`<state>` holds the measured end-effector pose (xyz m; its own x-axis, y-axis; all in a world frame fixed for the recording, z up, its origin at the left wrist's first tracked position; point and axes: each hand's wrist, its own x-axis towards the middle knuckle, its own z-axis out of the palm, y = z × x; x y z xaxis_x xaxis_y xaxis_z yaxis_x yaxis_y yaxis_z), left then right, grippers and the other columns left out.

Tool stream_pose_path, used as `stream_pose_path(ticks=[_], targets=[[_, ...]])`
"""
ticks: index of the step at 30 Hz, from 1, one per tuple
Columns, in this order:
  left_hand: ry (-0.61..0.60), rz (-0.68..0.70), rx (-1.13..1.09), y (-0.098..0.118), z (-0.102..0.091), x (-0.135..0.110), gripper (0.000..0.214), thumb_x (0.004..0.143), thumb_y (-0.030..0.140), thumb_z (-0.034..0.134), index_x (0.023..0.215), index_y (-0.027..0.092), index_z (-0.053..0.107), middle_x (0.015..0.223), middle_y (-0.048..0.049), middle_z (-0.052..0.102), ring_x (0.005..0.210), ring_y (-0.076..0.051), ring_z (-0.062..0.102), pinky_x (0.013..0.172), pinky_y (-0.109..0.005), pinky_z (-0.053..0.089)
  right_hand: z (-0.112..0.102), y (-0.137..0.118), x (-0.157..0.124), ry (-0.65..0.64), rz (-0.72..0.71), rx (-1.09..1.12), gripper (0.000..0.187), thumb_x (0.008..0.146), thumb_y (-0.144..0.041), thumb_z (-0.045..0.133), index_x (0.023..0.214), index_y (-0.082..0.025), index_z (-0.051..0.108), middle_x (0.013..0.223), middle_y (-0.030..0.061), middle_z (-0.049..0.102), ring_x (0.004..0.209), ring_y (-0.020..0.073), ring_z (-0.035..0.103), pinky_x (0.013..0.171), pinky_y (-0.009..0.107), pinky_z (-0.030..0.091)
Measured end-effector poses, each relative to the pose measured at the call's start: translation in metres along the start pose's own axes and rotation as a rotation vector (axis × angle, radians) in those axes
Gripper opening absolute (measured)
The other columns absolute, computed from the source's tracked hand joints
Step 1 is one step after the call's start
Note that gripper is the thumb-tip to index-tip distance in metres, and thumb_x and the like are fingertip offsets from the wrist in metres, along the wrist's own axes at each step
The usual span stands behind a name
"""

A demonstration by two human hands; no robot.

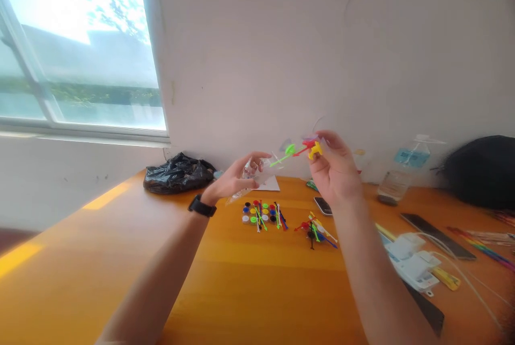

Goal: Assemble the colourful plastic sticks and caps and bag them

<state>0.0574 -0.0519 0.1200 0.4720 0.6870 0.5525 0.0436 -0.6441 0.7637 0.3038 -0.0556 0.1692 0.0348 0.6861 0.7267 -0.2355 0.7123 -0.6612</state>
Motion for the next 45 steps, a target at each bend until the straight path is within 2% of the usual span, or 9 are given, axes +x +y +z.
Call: stream_pose_path(ticks=[6,9,12,17,24,31,35,39,45], targets=[[-0.001,0.051,0.117,0.003,0.003,0.001,0.073,0.075,0.016,0.07,0.145,0.028,0.056,0.12,-0.0057,0.062,0.113,-0.03,0.056,0.101,-0.042,0.042,0.009,0.002,-0.007,-0.046,-0.118,-0.151,0.019,0.085,-0.041,0.084,0.093,-0.025,0.076,0.085,0.0018,0.072,0.078,0.0185,0.07,0.075,0.036,0.061],[-0.001,0.076,0.177,0.005,0.001,0.001,0.071,0.075,0.018,0.068,0.145,0.026,0.055,0.122,-0.0062,0.062,0.115,-0.03,0.055,0.102,-0.043,0.042,0.011,-0.005,-0.011,-0.104,-0.151,-0.254,0.02,0.088,-0.042,0.081,0.094,-0.022,0.076,0.081,0.0026,0.073,0.072,0.018,0.069,0.073,0.036,0.062],[-0.013,0.08,0.204,0.007,-0.001,0.0,0.073,0.076,0.019,0.067,0.146,0.026,0.052,0.125,-0.006,0.062,0.115,-0.03,0.056,0.104,-0.044,0.042,0.013,-0.012,-0.016,-0.151,-0.183,-0.332,0.019,0.091,-0.04,0.078,0.094,-0.022,0.077,0.082,0.003,0.074,0.073,0.0178,0.071,0.074,0.035,0.063],[-0.022,0.115,0.275,0.011,0.002,0.0,0.077,0.073,0.016,0.064,0.149,0.026,0.05,0.137,-0.0072,0.061,0.121,-0.031,0.056,0.108,-0.046,0.042,0.018,-0.013,-0.02,-0.115,-0.203,-0.392,0.015,0.094,-0.037,0.075,0.095,-0.023,0.077,0.085,0.0031,0.075,0.073,0.0174,0.072,0.075,0.034,0.064],[-0.017,0.177,0.372,0.016,0.009,0.002,0.081,0.069,0.014,0.06,0.149,0.023,0.049,0.139,-0.009,0.061,0.121,-0.033,0.057,0.105,-0.045,0.046,0.017,-0.007,-0.017,-0.041,-0.157,-0.338,0.016,0.092,-0.036,0.076,0.095,-0.021,0.075,0.081,0.0032,0.075,0.071,0.018,0.072,0.072,0.035,0.064],[0.021,0.158,0.389,0.015,0.005,0.0,0.081,0.07,0.016,0.061,0.15,0.022,0.047,0.135,-0.0094,0.062,0.113,-0.031,0.059,0.101,-0.045,0.048,0.023,-0.001,-0.024,-0.039,-0.245,-0.433,0.015,0.096,-0.036,0.071,0.097,-0.021,0.075,0.087,0.0045,0.076,0.073,0.0185,0.073,0.074,0.035,0.063],[0.04,0.174,0.399,0.016,0.006,0.001,0.079,0.071,0.016,0.062,0.148,0.023,0.049,0.134,-0.0084,0.063,0.116,-0.03,0.058,0.103,-0.045,0.047,0.026,-0.003,-0.028,-0.108,-0.302,-0.501,0.013,0.099,-0.034,0.068,0.099,-0.023,0.075,0.092,0.004,0.075,0.077,0.0187,0.073,0.076,0.035,0.063],[0.019,0.201,0.379,0.018,0.009,0.003,0.079,0.07,0.014,0.062,0.148,0.023,0.05,0.144,-0.0102,0.06,0.124,-0.032,0.057,0.108,-0.047,0.045,0.029,-0.009,-0.032,-0.226,-0.348,-0.56,0.012,0.101,-0.031,0.064,0.099,-0.025,0.074,0.094,0.003,0.076,0.082,0.0188,0.073,0.078,0.034,0.062],[0.032,0.212,0.401,0.015,0.014,0.005,0.079,0.069,0.014,0.061,0.147,0.022,0.05,0.14,-0.0105,0.062,0.119,-0.031,0.06,0.104,-0.046,0.049,0.032,-0.007,-0.035,-0.25,-0.356,-0.7,0.014,0.101,-0.025,0.06,0.097,-0.024,0.073,0.094,0.0034,0.077,0.083,0.0193,0.072,0.078,0.033,0.059]])
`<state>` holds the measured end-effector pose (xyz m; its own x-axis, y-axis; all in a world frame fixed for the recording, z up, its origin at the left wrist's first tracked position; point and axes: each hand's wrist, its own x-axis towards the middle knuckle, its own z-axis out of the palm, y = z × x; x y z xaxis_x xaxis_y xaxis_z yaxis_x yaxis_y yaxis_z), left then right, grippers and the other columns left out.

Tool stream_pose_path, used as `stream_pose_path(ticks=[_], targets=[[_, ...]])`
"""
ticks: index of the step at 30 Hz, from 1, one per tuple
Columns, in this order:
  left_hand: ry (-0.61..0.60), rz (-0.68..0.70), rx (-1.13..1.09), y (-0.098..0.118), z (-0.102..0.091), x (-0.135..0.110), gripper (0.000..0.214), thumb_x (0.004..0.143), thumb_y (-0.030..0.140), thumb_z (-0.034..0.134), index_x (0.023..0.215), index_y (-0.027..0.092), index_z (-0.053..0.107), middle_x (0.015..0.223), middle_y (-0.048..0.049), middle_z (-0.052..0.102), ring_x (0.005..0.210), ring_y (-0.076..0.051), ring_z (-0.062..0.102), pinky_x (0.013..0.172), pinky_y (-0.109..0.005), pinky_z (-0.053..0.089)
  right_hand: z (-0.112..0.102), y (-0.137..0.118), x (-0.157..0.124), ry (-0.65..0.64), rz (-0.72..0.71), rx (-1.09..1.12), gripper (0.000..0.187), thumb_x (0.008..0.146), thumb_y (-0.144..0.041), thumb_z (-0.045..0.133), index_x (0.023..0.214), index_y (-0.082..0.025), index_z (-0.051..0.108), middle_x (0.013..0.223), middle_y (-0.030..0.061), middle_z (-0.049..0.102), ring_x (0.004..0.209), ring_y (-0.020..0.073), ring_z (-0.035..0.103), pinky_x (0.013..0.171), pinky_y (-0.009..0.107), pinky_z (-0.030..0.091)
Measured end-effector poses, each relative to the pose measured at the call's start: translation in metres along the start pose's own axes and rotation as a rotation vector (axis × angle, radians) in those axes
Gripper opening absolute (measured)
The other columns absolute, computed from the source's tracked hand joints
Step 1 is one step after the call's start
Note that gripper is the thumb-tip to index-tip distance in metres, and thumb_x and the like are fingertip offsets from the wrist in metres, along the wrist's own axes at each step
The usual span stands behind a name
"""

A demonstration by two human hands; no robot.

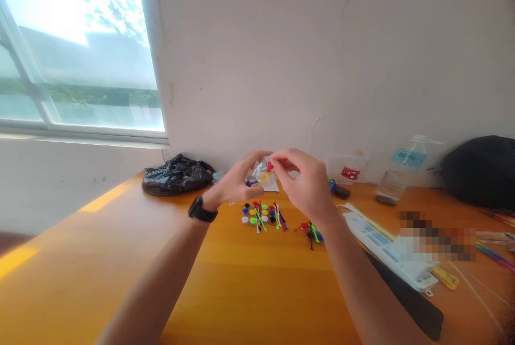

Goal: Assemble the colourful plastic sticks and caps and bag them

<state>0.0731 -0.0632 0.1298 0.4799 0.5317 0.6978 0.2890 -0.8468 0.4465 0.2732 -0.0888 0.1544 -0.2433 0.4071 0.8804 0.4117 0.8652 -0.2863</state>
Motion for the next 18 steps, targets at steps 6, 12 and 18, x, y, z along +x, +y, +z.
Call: stream_pose_path(ticks=[6,12,18], targets=[[0.032,0.025,0.096,0.002,0.005,0.001,0.072,0.069,0.015,0.063,0.141,0.023,0.054,0.137,-0.0097,0.062,0.121,-0.031,0.057,0.108,-0.047,0.046,0.012,-0.001,-0.003,-0.027,0.11,-0.045,0.014,0.098,-0.02,0.058,0.092,-0.022,0.071,0.088,0.0038,0.076,0.077,0.0188,0.07,0.071,0.03,0.054],[0.036,0.038,0.151,0.003,0.011,0.003,0.057,0.07,0.016,0.067,0.126,0.021,0.059,0.123,-0.0085,0.065,0.11,-0.03,0.058,0.103,-0.044,0.047,0.019,0.003,-0.002,-0.083,0.126,-0.091,0.014,0.095,-0.016,0.058,0.094,-0.022,0.069,0.088,0.0036,0.076,0.076,0.0195,0.069,0.069,0.03,0.051],[0.084,-0.001,0.194,0.003,0.017,0.003,0.052,0.075,0.019,0.069,0.125,0.022,0.058,0.116,-0.0079,0.065,0.105,-0.029,0.059,0.1,-0.043,0.047,0.018,0.008,-0.002,-0.067,0.154,-0.126,0.009,0.097,-0.022,0.059,0.097,-0.024,0.068,0.082,0.0032,0.075,0.068,0.0202,0.069,0.065,0.032,0.051]])
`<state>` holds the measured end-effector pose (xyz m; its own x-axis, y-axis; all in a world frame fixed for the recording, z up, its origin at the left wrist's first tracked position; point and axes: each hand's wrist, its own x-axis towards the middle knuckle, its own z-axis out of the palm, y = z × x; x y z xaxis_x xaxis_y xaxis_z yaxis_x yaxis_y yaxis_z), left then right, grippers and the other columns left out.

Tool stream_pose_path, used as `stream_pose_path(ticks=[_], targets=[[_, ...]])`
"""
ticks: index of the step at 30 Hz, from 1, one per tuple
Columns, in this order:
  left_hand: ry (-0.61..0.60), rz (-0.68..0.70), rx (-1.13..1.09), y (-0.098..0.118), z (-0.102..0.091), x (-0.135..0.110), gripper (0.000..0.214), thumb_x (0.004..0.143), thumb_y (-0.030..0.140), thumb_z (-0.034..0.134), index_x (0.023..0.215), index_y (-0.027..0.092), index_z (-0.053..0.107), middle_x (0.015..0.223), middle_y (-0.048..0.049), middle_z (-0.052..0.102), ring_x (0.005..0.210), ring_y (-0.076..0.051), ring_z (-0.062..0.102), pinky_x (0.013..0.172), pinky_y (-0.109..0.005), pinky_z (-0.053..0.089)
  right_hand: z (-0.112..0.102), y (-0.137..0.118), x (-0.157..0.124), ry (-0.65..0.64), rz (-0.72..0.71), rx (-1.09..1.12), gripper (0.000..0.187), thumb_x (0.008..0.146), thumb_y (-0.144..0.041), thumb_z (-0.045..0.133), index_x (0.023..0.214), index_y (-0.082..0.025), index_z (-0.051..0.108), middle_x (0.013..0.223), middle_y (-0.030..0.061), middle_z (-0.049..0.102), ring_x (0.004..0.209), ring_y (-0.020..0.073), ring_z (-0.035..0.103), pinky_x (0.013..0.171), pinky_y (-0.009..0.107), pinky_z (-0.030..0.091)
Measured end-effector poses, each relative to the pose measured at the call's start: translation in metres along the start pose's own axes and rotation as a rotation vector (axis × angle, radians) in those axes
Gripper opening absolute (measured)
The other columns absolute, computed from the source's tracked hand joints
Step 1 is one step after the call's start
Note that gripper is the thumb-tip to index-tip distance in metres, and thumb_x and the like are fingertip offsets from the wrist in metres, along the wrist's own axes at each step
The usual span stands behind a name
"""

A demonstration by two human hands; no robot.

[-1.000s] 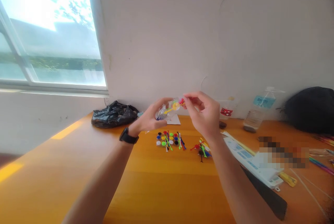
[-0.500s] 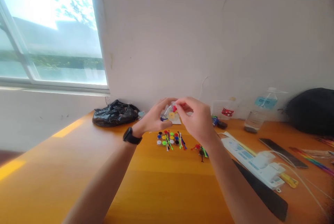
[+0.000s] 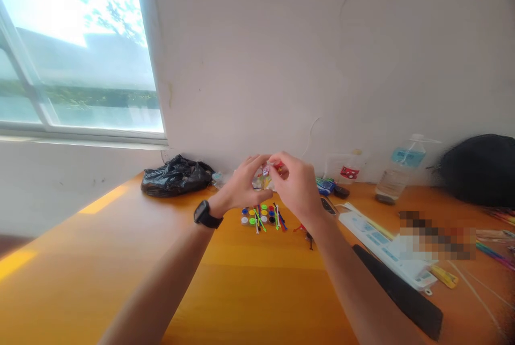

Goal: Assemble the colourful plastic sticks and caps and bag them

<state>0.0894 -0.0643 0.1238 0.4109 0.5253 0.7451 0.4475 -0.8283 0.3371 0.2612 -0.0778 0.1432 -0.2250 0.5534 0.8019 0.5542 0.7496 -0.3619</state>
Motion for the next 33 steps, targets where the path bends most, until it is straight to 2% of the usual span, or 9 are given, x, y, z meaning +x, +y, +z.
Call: stream_pose_path(ticks=[2,5,11,14,18,21,24,27,33], targets=[[0.019,-0.006,0.004,0.0,0.0,0.0,0.043,0.077,0.02,0.069,0.118,0.021,0.06,0.112,-0.0078,0.066,0.103,-0.028,0.059,0.097,-0.042,0.048,-0.004,-0.002,-0.001,-0.096,-0.024,0.009,0.013,0.097,-0.025,0.061,0.108,-0.027,0.069,0.088,0.0025,0.077,0.069,0.02,0.07,0.066,0.031,0.052],[0.042,-0.015,-0.025,-0.001,-0.001,0.0,0.042,0.079,0.021,0.067,0.121,0.019,0.06,0.112,-0.0084,0.066,0.102,-0.026,0.059,0.095,-0.04,0.048,-0.013,-0.006,-0.002,-0.223,-0.062,-0.01,0.026,0.099,-0.03,0.061,0.125,-0.031,0.066,0.1,0.0029,0.078,0.075,0.0208,0.072,0.069,0.032,0.054],[0.005,-0.071,-0.113,-0.004,-0.005,0.0,0.044,0.083,0.026,0.07,0.125,0.02,0.06,0.107,-0.0045,0.064,0.09,-0.018,0.058,0.083,-0.032,0.047,-0.032,0.001,0.001,-0.375,-0.06,0.09,0.037,0.101,-0.039,0.061,0.138,-0.034,0.06,0.108,0.0023,0.076,0.083,0.0205,0.07,0.071,0.032,0.055],[-0.03,-0.126,-0.155,-0.008,-0.005,-0.001,0.053,0.083,0.032,0.075,0.132,0.022,0.059,0.109,-0.0035,0.063,0.084,-0.016,0.056,0.081,-0.032,0.047,-0.042,0.007,0.002,-0.407,-0.073,0.081,0.047,0.096,-0.035,0.068,0.142,-0.034,0.059,0.107,0.0022,0.075,0.087,0.0203,0.068,0.077,0.032,0.055],[-0.07,-0.179,-0.251,-0.013,-0.005,-0.003,0.066,0.082,0.039,0.081,0.141,0.026,0.056,0.117,-0.006,0.065,0.095,-0.021,0.059,0.086,-0.035,0.048,-0.049,0.013,0.002,-0.499,-0.098,0.124,0.052,0.088,-0.021,0.071,0.138,-0.034,0.065,0.103,0.0009,0.076,0.092,0.0208,0.07,0.083,0.032,0.055],[-0.115,-0.227,-0.347,-0.017,-0.007,-0.005,0.069,0.082,0.044,0.082,0.143,0.028,0.056,0.12,-0.0067,0.063,0.091,-0.02,0.06,0.08,-0.034,0.049,-0.046,0.016,0.003,-0.458,-0.079,0.151,0.046,0.089,-0.016,0.064,0.132,-0.032,0.069,0.093,-0.0008,0.074,0.087,0.0192,0.069,0.081,0.032,0.054],[-0.159,-0.294,-0.456,-0.024,-0.009,-0.006,0.069,0.086,0.05,0.078,0.147,0.029,0.054,0.123,-0.0067,0.061,0.083,-0.016,0.058,0.074,-0.031,0.049,-0.039,0.018,0.006,-0.366,-0.139,0.116,0.026,0.088,-0.012,0.062,0.103,-0.026,0.078,0.09,0.001,0.074,0.09,0.0208,0.067,0.082,0.034,0.051],[-0.185,-0.333,-0.571,-0.029,-0.01,-0.007,0.066,0.09,0.05,0.073,0.149,0.029,0.052,0.124,-0.0079,0.061,0.091,-0.018,0.062,0.079,-0.032,0.052,-0.034,0.021,0.01,-0.284,-0.206,0.098,0.02,0.087,-0.01,0.062,0.083,-0.024,0.076,0.09,0.003,0.074,0.095,0.0232,0.065,0.086,0.037,0.05],[-0.316,-0.364,-0.663,-0.031,-0.008,-0.009,0.053,0.093,0.046,0.074,0.141,0.026,0.061,0.123,-0.0094,0.067,0.104,-0.024,0.065,0.087,-0.037,0.054,-0.025,0.03,0.011,-0.274,-0.192,0.079,0.029,0.09,-0.01,0.061,0.109,-0.026,0.074,0.091,0.0016,0.073,0.098,0.023,0.063,0.091,0.037,0.048]])
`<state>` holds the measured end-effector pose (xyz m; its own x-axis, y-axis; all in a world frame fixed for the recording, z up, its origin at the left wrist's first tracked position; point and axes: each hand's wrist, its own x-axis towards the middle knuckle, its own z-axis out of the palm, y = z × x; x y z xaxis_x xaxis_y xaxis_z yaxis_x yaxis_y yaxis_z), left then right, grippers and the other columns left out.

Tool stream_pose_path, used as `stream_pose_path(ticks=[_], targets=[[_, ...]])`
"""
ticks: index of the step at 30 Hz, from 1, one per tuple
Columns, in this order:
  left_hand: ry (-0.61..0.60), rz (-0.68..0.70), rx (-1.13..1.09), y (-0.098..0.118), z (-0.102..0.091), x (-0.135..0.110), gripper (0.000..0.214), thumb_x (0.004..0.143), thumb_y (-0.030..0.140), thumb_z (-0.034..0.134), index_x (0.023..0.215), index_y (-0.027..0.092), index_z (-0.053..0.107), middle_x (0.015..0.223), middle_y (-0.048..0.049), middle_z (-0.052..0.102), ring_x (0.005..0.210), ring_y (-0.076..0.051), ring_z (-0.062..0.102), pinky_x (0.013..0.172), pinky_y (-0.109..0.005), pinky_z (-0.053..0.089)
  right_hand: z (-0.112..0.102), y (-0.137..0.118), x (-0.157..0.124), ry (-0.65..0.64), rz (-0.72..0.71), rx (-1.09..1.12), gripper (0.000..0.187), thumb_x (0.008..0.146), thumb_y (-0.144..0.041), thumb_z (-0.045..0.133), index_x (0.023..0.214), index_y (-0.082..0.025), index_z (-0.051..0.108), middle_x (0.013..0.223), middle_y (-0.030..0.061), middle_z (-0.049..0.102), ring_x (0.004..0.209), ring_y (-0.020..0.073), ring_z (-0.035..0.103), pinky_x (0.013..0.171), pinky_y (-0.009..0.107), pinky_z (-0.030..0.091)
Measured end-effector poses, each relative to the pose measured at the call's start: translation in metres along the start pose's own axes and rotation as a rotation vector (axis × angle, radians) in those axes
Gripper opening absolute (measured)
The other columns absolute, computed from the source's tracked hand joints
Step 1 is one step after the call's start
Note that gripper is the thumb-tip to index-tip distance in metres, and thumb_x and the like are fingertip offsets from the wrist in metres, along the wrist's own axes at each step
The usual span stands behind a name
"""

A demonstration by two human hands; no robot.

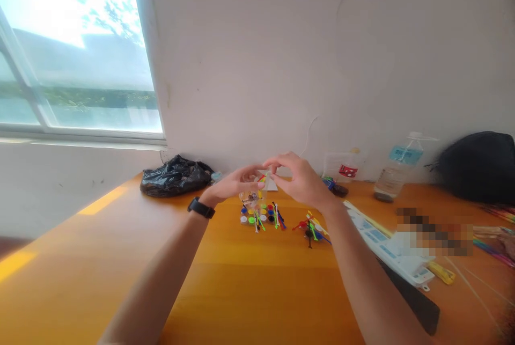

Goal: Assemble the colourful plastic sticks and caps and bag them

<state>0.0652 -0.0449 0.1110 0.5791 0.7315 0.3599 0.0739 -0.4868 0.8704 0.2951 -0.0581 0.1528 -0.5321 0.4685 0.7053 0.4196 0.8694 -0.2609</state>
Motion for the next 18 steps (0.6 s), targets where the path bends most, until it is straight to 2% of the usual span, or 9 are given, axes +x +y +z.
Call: stream_pose_path(ticks=[2,5,8,11,13,18], targets=[[-0.01,-0.007,-0.028,-0.002,0.0,0.0,0.053,0.094,0.048,0.073,0.141,0.026,0.061,0.124,-0.0102,0.068,0.107,-0.025,0.066,0.089,-0.039,0.055,0.002,0.005,0.0,0.035,0.009,-0.016,0.024,0.09,-0.011,0.062,0.106,-0.025,0.073,0.092,0.002,0.073,0.097,0.0224,0.062,0.089,0.036,0.048],[0.058,0.019,-0.061,-0.006,-0.004,0.0,0.064,0.092,0.048,0.075,0.148,0.027,0.052,0.13,-0.0121,0.065,0.108,-0.024,0.067,0.09,-0.039,0.056,0.004,0.014,0.0,0.09,0.046,-0.014,0.015,0.091,-0.014,0.062,0.098,-0.023,0.072,0.093,0.0026,0.073,0.084,0.0197,0.06,0.079,0.032,0.048],[0.107,0.118,0.009,-0.006,-0.011,-0.002,0.074,0.082,0.042,0.085,0.145,0.031,0.047,0.139,-0.0118,0.059,0.109,-0.021,0.066,0.091,-0.036,0.055,0.004,0.021,0.0,0.044,0.07,0.051,0.013,0.09,-0.015,0.06,0.089,-0.021,0.071,0.089,0.0026,0.071,0.073,0.0165,0.057,0.069,0.029,0.046],[0.056,0.19,0.235,-0.001,-0.015,-0.005,0.051,0.078,0.041,0.088,0.121,0.025,0.065,0.139,-0.0108,0.059,0.117,-0.023,0.063,0.099,-0.037,0.051,0.004,0.022,0.0,0.008,0.053,0.107,0.013,0.086,-0.014,0.059,0.085,-0.02,0.07,0.087,0.003,0.07,0.075,0.0166,0.059,0.07,0.029,0.048],[0.022,0.2,0.386,0.003,-0.016,-0.005,0.035,0.08,0.042,0.086,0.105,0.021,0.072,0.132,-0.0101,0.064,0.116,-0.023,0.064,0.101,-0.037,0.049,0.003,0.02,0.0,0.011,0.047,0.133,0.013,0.084,-0.013,0.059,0.085,-0.02,0.069,0.086,0.0029,0.069,0.076,0.0171,0.061,0.073,0.03,0.05],[0.034,0.159,0.498,0.007,-0.014,-0.004,0.024,0.086,0.043,0.08,0.092,0.02,0.078,0.106,-0.0071,0.075,0.09,-0.02,0.067,0.085,-0.033,0.051,0.0,0.016,-0.002,-0.008,0.069,0.143,0.01,0.081,-0.012,0.059,0.08,-0.02,0.064,0.081,0.0014,0.068,0.076,0.0173,0.061,0.073,0.03,0.05]])
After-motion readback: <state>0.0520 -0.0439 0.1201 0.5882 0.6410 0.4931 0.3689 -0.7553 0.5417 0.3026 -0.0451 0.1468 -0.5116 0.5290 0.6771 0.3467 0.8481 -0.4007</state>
